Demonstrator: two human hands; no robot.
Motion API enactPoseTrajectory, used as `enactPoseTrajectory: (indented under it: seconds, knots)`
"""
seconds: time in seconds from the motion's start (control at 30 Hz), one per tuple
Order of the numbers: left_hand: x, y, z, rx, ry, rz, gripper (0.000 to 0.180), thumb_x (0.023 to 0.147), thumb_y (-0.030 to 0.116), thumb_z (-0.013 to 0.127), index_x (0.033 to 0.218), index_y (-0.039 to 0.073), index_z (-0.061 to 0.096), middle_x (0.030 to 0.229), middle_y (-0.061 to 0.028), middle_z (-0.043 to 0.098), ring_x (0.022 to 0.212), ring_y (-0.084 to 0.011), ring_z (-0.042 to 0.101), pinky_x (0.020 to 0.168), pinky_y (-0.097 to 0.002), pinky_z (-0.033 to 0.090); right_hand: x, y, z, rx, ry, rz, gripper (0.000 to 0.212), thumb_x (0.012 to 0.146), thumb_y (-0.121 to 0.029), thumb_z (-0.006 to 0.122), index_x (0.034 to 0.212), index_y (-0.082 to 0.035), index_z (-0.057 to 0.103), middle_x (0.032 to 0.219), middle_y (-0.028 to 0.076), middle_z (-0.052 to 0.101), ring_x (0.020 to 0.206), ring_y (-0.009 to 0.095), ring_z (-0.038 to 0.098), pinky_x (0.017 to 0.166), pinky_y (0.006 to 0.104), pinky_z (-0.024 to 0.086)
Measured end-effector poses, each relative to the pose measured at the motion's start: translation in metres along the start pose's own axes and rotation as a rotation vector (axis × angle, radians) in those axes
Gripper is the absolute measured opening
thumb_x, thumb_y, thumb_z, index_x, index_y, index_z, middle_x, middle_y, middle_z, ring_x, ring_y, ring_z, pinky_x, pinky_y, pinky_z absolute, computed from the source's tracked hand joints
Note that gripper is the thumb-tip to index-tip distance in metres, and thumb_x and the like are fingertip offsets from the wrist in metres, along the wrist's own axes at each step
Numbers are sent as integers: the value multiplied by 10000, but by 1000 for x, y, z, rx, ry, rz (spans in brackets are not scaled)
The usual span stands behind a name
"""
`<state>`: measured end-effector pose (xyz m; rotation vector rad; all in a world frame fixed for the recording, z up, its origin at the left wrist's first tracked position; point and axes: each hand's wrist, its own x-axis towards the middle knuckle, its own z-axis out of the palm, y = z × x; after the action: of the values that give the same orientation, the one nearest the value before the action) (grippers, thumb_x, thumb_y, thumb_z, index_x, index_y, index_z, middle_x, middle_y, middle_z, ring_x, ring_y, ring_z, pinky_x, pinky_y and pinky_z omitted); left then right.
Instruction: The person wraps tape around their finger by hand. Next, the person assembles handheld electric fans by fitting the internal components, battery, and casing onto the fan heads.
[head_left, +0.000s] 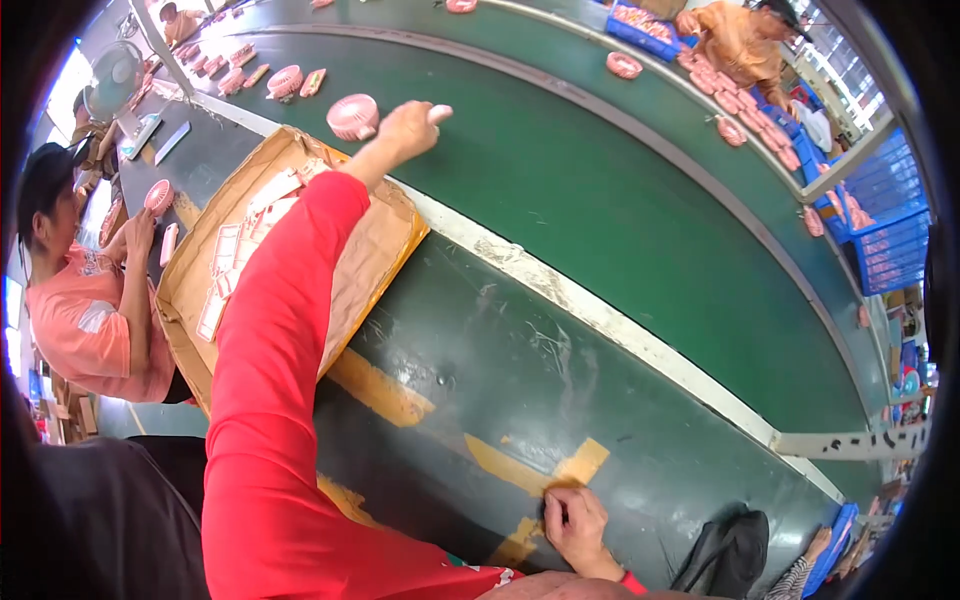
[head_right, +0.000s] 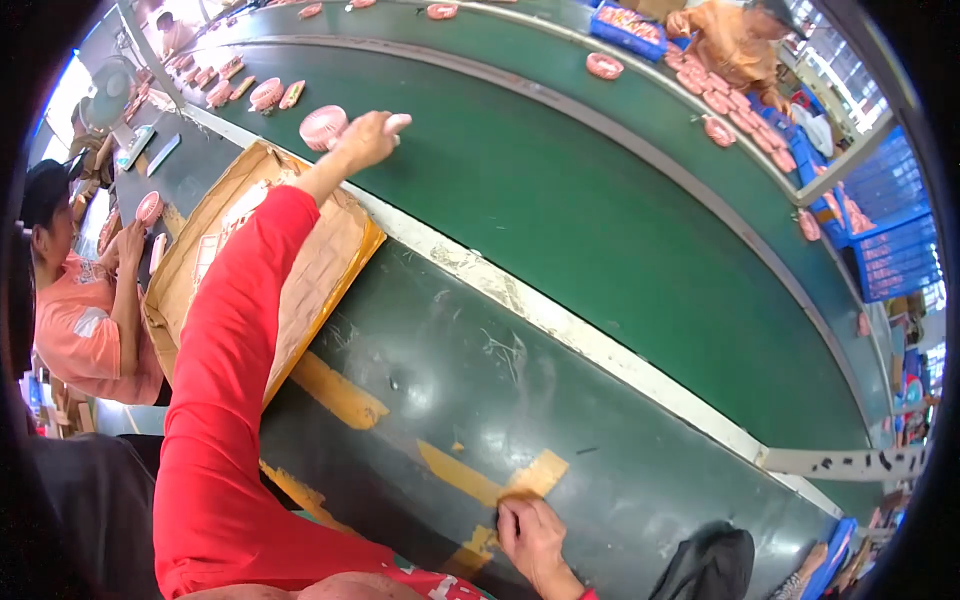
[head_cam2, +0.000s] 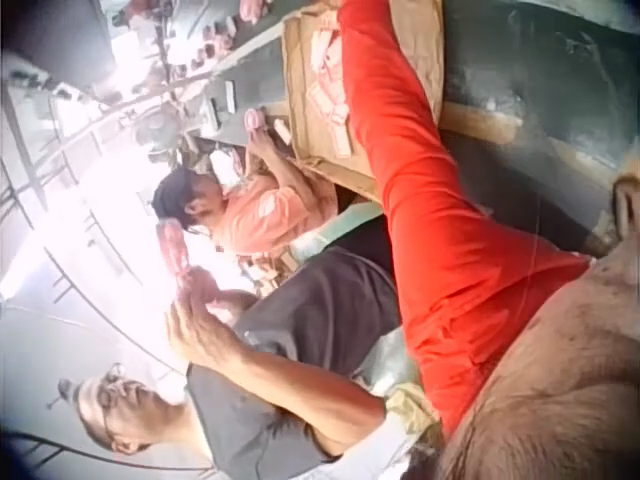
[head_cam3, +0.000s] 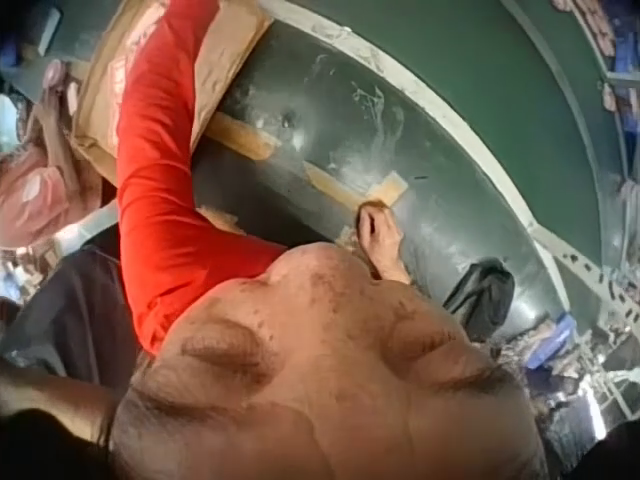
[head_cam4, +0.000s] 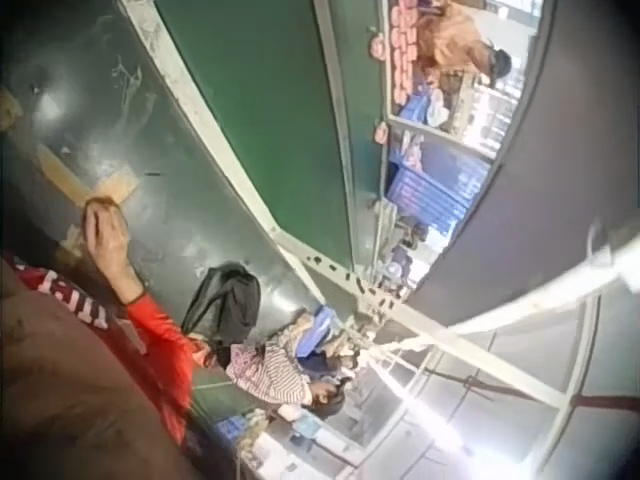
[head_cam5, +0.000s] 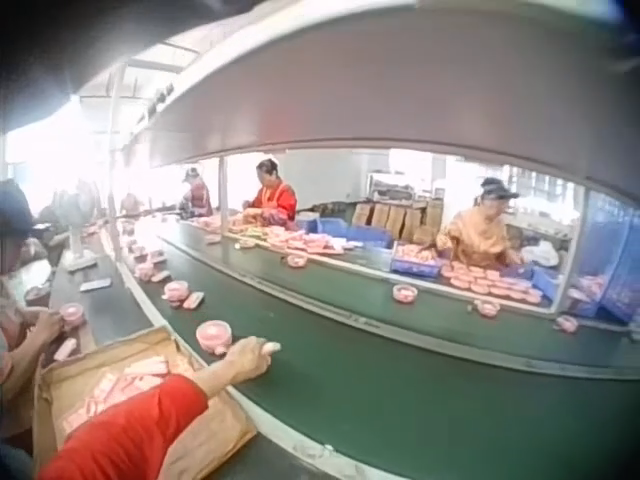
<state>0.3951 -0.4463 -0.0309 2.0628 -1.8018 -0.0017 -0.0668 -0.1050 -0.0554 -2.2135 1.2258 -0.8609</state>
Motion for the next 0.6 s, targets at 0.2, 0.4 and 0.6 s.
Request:
enactPoseTrajectory:
  seconds: [0.2, 0.4, 0.6]
  knots:
    - [-113, 129, -50, -404, 70, 145, 249, 788, 153, 570, 964, -21, 584, 854, -263, 597, 855, -428, 572, 734, -458, 454, -8, 1, 2, 70, 81, -22, 46, 759, -8, 629, 775, -31, 592, 676, 98, 566, 539, 208, 535, 502, 298, 434]
    - [-258, 220, -38, -592, 97, 401, 284, 769, 63, 579, 1049, 21, 558, 988, -176, 557, 895, -358, 564, 775, -385, 459, -25, 14, -15, 480, 138, 410, 174, 911, -144, 521, 946, 16, 581, 786, 29, 600, 677, 84, 542, 611, 225, 458]
    - [-374, 275, -21, -674, -1, 552, 321, 735, -14, 579, 1053, 12, 553, 958, -143, 555, 894, -340, 558, 770, -367, 461, -81, -5, -58, 394, 338, 503, 251, 898, -172, 542, 1045, 29, 580, 842, 33, 619, 742, 84, 550, 683, 228, 466]
